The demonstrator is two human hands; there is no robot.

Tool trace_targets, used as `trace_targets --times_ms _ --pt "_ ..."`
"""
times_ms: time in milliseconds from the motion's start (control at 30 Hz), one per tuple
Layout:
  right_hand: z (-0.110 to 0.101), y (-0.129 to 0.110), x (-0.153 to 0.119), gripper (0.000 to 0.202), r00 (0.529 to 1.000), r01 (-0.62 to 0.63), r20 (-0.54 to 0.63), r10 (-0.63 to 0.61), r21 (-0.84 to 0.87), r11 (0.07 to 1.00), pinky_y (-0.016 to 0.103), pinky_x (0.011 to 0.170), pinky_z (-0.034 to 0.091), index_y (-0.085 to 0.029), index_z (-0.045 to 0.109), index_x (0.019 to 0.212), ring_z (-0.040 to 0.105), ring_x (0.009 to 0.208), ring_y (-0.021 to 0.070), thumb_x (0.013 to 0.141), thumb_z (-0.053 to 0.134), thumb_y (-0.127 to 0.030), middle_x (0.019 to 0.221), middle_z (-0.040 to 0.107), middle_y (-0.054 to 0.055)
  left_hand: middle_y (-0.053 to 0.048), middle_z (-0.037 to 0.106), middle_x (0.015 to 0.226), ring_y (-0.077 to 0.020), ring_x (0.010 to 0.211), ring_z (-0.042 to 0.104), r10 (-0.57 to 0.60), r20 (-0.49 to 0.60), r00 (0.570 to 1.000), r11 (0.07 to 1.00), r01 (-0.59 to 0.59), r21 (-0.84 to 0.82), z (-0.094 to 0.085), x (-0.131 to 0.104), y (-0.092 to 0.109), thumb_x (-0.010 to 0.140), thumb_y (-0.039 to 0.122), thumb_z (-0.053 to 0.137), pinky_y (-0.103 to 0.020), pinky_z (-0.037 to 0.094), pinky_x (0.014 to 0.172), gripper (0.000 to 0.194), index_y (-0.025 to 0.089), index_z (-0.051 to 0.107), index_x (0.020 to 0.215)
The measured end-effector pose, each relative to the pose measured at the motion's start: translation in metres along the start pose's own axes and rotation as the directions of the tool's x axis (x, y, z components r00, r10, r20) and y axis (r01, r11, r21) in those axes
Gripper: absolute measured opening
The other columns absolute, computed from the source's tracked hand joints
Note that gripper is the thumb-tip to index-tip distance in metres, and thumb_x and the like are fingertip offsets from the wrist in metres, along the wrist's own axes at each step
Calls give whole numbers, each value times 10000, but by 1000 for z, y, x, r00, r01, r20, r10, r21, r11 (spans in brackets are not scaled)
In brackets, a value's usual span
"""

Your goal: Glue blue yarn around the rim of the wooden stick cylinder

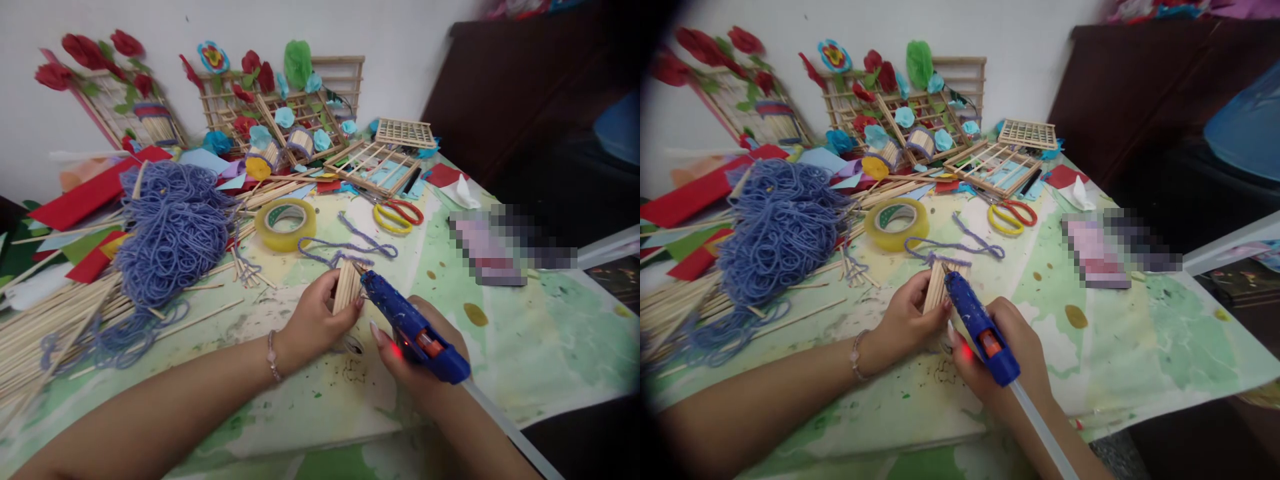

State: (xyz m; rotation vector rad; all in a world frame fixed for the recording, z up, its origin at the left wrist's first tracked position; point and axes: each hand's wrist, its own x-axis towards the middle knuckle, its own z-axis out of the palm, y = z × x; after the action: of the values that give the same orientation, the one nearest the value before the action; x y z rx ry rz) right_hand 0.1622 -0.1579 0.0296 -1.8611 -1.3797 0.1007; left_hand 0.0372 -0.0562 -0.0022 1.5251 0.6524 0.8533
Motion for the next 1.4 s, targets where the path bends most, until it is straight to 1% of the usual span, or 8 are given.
trace_targets --times_ms 300,433,600,800,1067,1167,1267,1400 --pt "1 5 1 297 999 31 -28 -32 -54 998 218 451 308 -211 374 636 380 472 90 735 594 -384 548 394 -53 -65 617 978 -178 857 586 29 -2 1000 996 -29 86 -1 -1 2 795 292 614 -286 483 761 318 175 542 1083" --pt "1 10 1 285 1000 19 -1 -19 136 990 226 457 334 -204 412 622 404 477 91 705 637 -356 545 421 -48 -70 621 996 -185 869 593 5 -17 1000 996 -4 94 -2 0 4 796 302 614 -288 485 767 324 172 541 1084" --pt "6 17 -2 207 966 -259 148 212 552 793 244 441 373 -193 557 756 442 463 99 756 624 -389 568 490 -29 -77 626 1010 -204 898 593 -59 -74 996 994 65 82 -3 2 5 790 323 622 -297 482 776 346 161 537 1084" --pt "9 21 -4 241 919 -377 219 327 727 574 238 398 367 -177 548 722 414 427 85 741 665 -388 539 476 -27 -102 570 1175 -222 1038 550 -138 -158 978 988 148 53 -6 10 0 830 395 577 -320 458 854 426 161 488 1174" --pt "13 27 -9 218 925 -336 125 359 710 619 217 385 385 -176 581 736 461 453 82 721 685 -367 643 556 1 -99 546 1129 -205 988 544 -142 -140 980 989 145 13 -7 10 -1 821 431 582 -325 457 816 449 167 449 1158" --pt "13 27 -9 224 929 -335 133 344 696 635 226 408 403 -180 597 763 483 476 99 726 671 -389 624 552 -1 -88 459 1174 -205 1032 498 -23 -304 952 983 77 168 -7 8 -3 770 427 642 -346 434 859 536 207 386 1186" --pt "11 22 -8 218 927 -317 89 365 706 633 245 481 444 -179 601 735 506 529 110 729 665 -387 629 545 0 -71 403 1139 -212 1065 432 314 -425 849 883 -97 459 -9 2 -1 718 359 699 -387 361 951 541 222 381 1133" --pt "6 12 -6 201 946 -264 41 320 669 694 301 587 501 -195 607 786 557 618 153 749 648 -387 690 582 20 -60 499 984 -199 953 489 438 68 896 771 -414 485 -6 -13 13 799 208 574 -360 402 895 221 214 479 999"
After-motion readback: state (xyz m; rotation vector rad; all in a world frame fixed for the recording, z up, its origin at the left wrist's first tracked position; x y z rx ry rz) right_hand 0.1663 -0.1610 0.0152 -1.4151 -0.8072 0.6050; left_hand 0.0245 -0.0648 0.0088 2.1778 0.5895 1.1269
